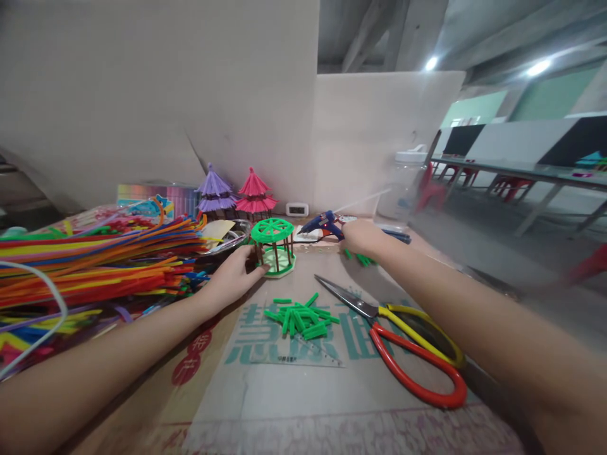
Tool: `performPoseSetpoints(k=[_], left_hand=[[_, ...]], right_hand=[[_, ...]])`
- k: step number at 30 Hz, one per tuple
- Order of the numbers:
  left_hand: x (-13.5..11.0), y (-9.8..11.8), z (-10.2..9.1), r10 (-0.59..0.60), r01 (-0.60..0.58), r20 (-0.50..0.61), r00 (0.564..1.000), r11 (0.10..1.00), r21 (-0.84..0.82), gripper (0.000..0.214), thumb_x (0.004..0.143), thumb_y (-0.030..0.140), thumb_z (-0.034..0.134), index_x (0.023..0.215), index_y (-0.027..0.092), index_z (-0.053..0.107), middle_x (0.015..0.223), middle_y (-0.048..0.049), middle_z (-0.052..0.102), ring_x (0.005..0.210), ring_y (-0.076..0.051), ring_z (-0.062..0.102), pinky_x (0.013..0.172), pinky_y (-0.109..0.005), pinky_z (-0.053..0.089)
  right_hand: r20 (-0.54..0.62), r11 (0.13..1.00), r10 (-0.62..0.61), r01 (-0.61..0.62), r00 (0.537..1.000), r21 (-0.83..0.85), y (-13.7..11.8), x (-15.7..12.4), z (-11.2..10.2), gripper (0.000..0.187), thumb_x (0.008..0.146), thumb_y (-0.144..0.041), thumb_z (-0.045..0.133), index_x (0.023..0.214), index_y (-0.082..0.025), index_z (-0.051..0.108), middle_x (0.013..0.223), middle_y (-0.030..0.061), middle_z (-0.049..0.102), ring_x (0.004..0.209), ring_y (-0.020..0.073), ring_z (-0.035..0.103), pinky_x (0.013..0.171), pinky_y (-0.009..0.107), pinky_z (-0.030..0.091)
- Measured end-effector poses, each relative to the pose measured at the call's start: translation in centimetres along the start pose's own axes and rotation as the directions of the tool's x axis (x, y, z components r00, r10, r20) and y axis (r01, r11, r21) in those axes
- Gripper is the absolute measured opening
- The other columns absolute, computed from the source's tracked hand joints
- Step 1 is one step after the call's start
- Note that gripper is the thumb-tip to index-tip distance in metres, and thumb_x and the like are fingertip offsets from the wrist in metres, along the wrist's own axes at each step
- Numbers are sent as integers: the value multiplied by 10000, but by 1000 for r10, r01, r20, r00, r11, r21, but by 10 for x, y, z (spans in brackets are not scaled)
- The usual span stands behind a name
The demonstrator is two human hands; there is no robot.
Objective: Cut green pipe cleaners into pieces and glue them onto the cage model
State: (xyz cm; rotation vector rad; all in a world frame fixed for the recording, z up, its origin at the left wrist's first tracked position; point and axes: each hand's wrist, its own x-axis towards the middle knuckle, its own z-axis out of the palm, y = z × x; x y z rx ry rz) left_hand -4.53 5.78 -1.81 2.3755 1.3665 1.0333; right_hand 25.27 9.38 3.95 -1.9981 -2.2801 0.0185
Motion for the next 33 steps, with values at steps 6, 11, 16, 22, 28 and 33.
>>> performPoseSetpoints(k=[6,11,16,22,28,33], left_hand=[[-1,2,-1,32,-33,24,999,996,79,259,837,334,591,1016,147,578,1049,-116,610,1028,-286,583,905,-439,480],[-1,5,-2,20,-22,24,999,995,94,249,831,331,592,993,141,578,1024,-116,610,1006,-292,586,882,-439,482],[0,5,-1,19,-22,34,999,996,89,215,827,320,593,969,159,579,1010,-101,609,991,-276,586,876,-418,480],[0,3,0,25,-27,27,999,996,87,234,822,313,595,996,158,572,1025,-98,611,997,-271,589,882,-408,478],[0,5,-1,27,-30,33,999,994,108,223,823,315,595,980,157,578,1017,-102,615,999,-276,592,879,-412,486],[0,3,1,37,-39,36,999,997,63,272,826,322,601,1039,153,582,1048,-108,632,998,-267,607,883,-410,496]], right_hand=[[78,893,-389,355,918,278,-50,-80,-17,188,849,-323,567,827,-232,730,757,14,719,667,163,620,569,258,385],[101,817,-459,374,883,439,-79,-114,-8,218,794,-363,673,963,-229,701,716,-18,679,599,127,570,517,232,357],[118,778,-507,394,854,488,-79,-116,-3,82,814,-214,615,793,-206,694,733,-16,689,645,116,581,577,221,391],[126,815,-425,319,896,484,-79,-120,-17,161,841,-356,621,832,-197,647,702,-14,645,613,118,543,531,227,361],[95,807,-497,419,863,416,-85,-123,4,122,834,-314,633,846,-202,681,750,2,678,632,120,546,569,240,358],[57,764,-444,345,894,545,-83,-120,-4,92,845,-233,554,790,-200,619,673,-13,643,583,120,553,532,238,384]])
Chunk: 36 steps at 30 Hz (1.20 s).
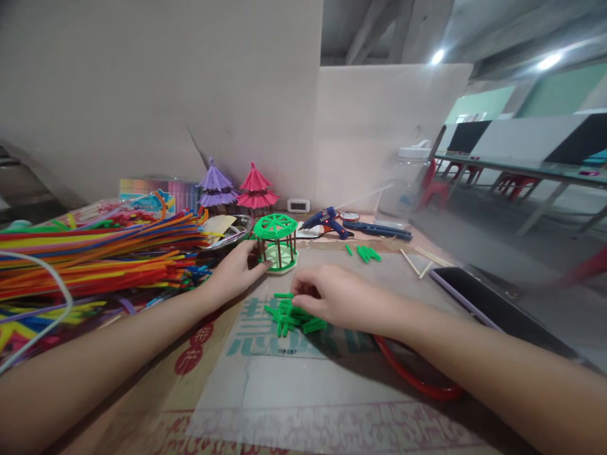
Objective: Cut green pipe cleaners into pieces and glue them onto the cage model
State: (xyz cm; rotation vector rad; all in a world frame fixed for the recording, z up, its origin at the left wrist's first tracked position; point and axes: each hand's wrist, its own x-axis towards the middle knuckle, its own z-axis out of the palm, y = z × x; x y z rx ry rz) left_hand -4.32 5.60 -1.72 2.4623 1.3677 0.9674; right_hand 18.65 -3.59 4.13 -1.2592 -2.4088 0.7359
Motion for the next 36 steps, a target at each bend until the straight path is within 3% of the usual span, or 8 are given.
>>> performPoseSetpoints(k=[3,9,14,20,24,31,34,36], left_hand=[[0,-2,2,13,-13,-4,1000,999,-40,310,815,310,619,1078,151,585,1045,-109,650,970,-252,625,873,-395,508],[-1,3,-1,24,-24,15,1000,999,-28,304,812,361,648,1032,157,597,985,-97,662,894,-240,629,799,-363,510],[-3,8,-6,58,-58,44,997,998,6,275,887,430,551,959,168,590,897,-67,635,828,-222,602,766,-357,490],[-2,4,-3,65,-65,-4,998,997,-28,312,818,451,648,924,165,578,982,-77,556,926,-230,578,847,-379,503],[-2,2,-2,83,-84,-22,996,993,-83,234,841,366,623,970,175,584,1154,-104,505,1118,-238,546,977,-385,476],[-2,3,-3,111,-112,-15,994,990,-82,89,888,237,515,862,186,583,1177,-99,544,1234,-235,495,1046,-382,430],[-2,4,-3,100,-101,-17,995,991,-90,101,893,244,507,865,179,580,1146,-96,553,1157,-226,539,996,-362,458],[-3,6,-3,92,-93,-14,996,991,-91,133,905,276,496,921,174,581,1115,-96,564,1077,-220,570,925,-351,488]], right_hand=[[-39,976,33,-24,999,218,3,3,-8,43,815,-179,545,821,-219,559,727,-6,686,666,146,647,576,250,461],[-91,819,99,-29,991,573,18,13,-3,99,831,-201,553,844,-224,458,820,21,732,758,168,722,692,307,558],[-155,857,91,1,984,515,20,14,0,100,911,-243,460,1004,-208,477,963,67,718,762,155,713,743,343,575],[-179,840,135,-17,975,542,25,18,10,101,954,-261,386,856,-232,387,785,12,703,662,142,688,640,300,558],[-265,935,76,24,961,353,29,19,26,102,927,-249,433,833,-222,462,688,-11,656,632,139,639,590,268,500],[-343,965,4,86,939,247,38,20,30,128,905,-193,474,978,-206,578,900,43,722,794,167,700,712,307,538],[-279,999,-44,42,959,-14,39,18,28,202,916,-167,446,1011,-190,623,923,70,731,829,191,685,732,330,507],[-246,965,-99,32,964,-262,38,17,25,192,907,-166,468,943,-183,656,892,79,723,839,211,657,737,341,473]])
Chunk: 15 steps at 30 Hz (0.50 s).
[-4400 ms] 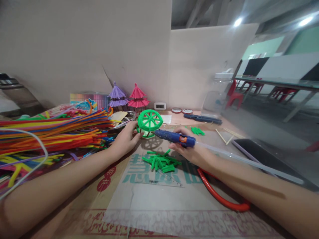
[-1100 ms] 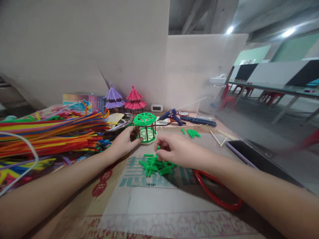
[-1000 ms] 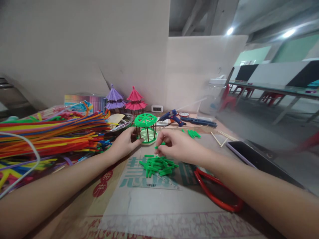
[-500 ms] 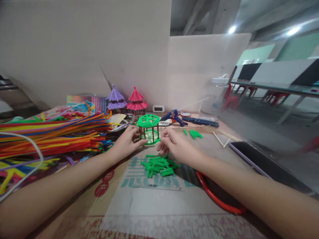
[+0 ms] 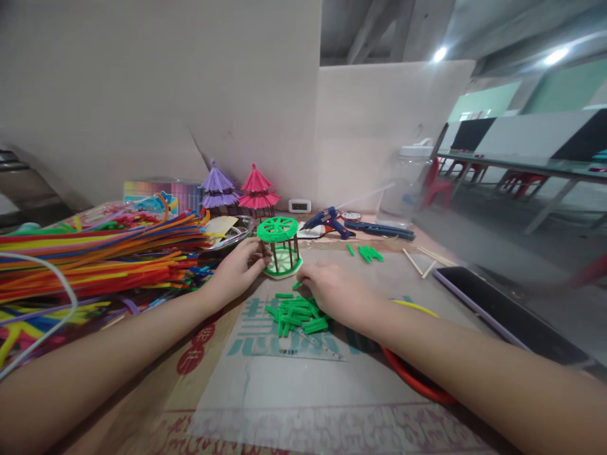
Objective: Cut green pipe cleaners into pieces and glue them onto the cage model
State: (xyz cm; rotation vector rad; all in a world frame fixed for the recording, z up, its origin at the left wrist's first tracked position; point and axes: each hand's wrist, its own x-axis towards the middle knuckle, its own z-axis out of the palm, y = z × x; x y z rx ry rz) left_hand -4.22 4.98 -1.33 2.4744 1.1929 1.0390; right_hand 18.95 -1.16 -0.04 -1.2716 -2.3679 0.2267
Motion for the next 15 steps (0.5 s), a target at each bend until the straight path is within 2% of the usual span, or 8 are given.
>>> performPoseSetpoints(k=[3,6,8,10,12,15], left_hand=[[0,5,-1,-13,13,8,1000,999,53,237,905,383,516,996,171,569,1026,-86,591,971,-226,588,855,-360,498],[0,8,-3,-16,14,26,1000,995,98,316,860,463,579,977,170,568,996,-81,596,944,-238,592,857,-375,492],[0,8,-3,-9,5,45,999,995,102,262,856,423,589,941,175,580,1029,-83,589,970,-241,594,880,-380,490],[0,6,-2,11,-17,59,998,995,102,163,877,335,548,913,182,592,1063,-86,580,1023,-242,588,913,-379,484],[-1,4,-2,40,-47,65,997,993,107,131,892,270,501,918,185,597,1090,-94,570,1075,-242,575,948,-376,474],[-3,5,-2,60,-68,68,996,990,125,148,911,249,463,954,178,586,1159,-117,542,1129,-247,555,978,-382,466]], right_hand=[[31,969,-104,108,994,-220,-3,-1,-4,174,896,-167,497,854,-174,665,836,79,688,822,210,609,718,324,430],[54,953,-124,134,991,-270,-3,0,-5,188,901,-173,494,794,-167,648,813,78,657,782,199,575,686,311,406],[39,964,-88,95,995,-250,-2,1,-4,174,895,-180,500,786,-172,635,803,73,650,772,200,566,674,311,395],[-8,986,-46,44,999,-161,-1,1,-2,151,891,-197,505,790,-186,617,790,58,647,750,190,563,659,303,390],[-79,1000,9,-9,997,1,-1,2,-1,133,895,-227,500,797,-199,585,752,34,631,692,169,552,621,285,385],[-196,953,116,-53,974,298,-4,1,-4,145,917,-285,466,805,-211,521,671,-6,571,606,141,520,564,261,381]])
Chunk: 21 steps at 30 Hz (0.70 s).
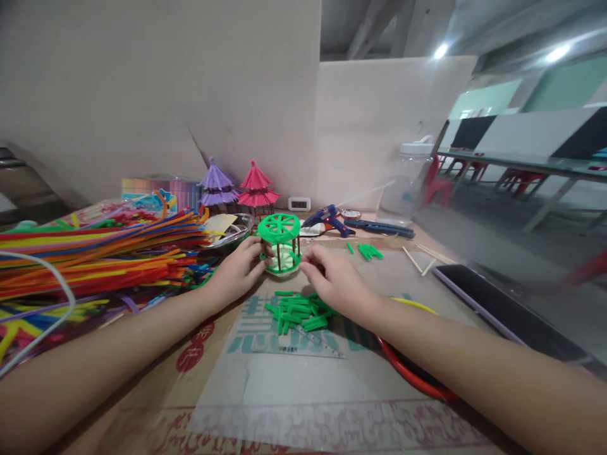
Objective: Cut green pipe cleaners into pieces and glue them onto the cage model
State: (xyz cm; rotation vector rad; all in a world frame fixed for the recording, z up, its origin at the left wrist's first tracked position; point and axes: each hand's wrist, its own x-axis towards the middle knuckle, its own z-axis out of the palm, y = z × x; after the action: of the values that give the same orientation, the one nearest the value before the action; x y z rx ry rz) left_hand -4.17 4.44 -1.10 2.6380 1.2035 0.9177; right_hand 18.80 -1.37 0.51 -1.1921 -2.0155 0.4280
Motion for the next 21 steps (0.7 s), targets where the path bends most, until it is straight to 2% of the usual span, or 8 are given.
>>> performPoseSetpoints(k=[2,5,10,15,21], left_hand=[[0,2,-1,7,-7,-9,1000,1000,0,150,917,233,446,960,175,578,1207,-123,522,1160,-247,541,989,-378,464],[1,3,-2,20,-21,-28,999,1000,-24,157,908,177,434,970,171,578,1218,-115,517,1175,-232,530,1010,-363,455],[3,4,-3,35,-37,-38,999,999,-37,203,877,119,444,1015,168,584,1271,-116,498,1239,-236,490,1071,-379,418],[2,6,-4,83,-84,-36,996,996,-24,248,911,132,416,1085,166,590,1333,-120,473,1303,-241,438,1103,-393,389],[1,4,-3,106,-107,-37,994,994,-19,248,919,146,435,1118,152,583,1340,-133,471,1294,-252,445,1096,-409,401]], right_hand=[[-69,987,39,-28,997,155,-4,-1,-3,170,923,-315,457,790,-215,495,648,-19,545,585,129,509,554,253,387],[-75,960,78,-54,994,276,-7,-1,-5,192,917,-333,469,767,-215,488,624,-28,533,559,115,492,545,245,383],[-51,961,70,-53,996,272,-3,0,-3,187,908,-324,487,763,-209,510,606,-40,520,552,106,477,543,243,369],[-43,958,80,-65,996,279,-3,0,-1,180,900,-312,493,758,-205,519,601,-43,508,537,103,473,526,240,367],[-83,956,71,-44,994,290,-3,1,-1,189,901,-313,494,752,-200,519,589,-42,514,529,103,468,522,245,367]])
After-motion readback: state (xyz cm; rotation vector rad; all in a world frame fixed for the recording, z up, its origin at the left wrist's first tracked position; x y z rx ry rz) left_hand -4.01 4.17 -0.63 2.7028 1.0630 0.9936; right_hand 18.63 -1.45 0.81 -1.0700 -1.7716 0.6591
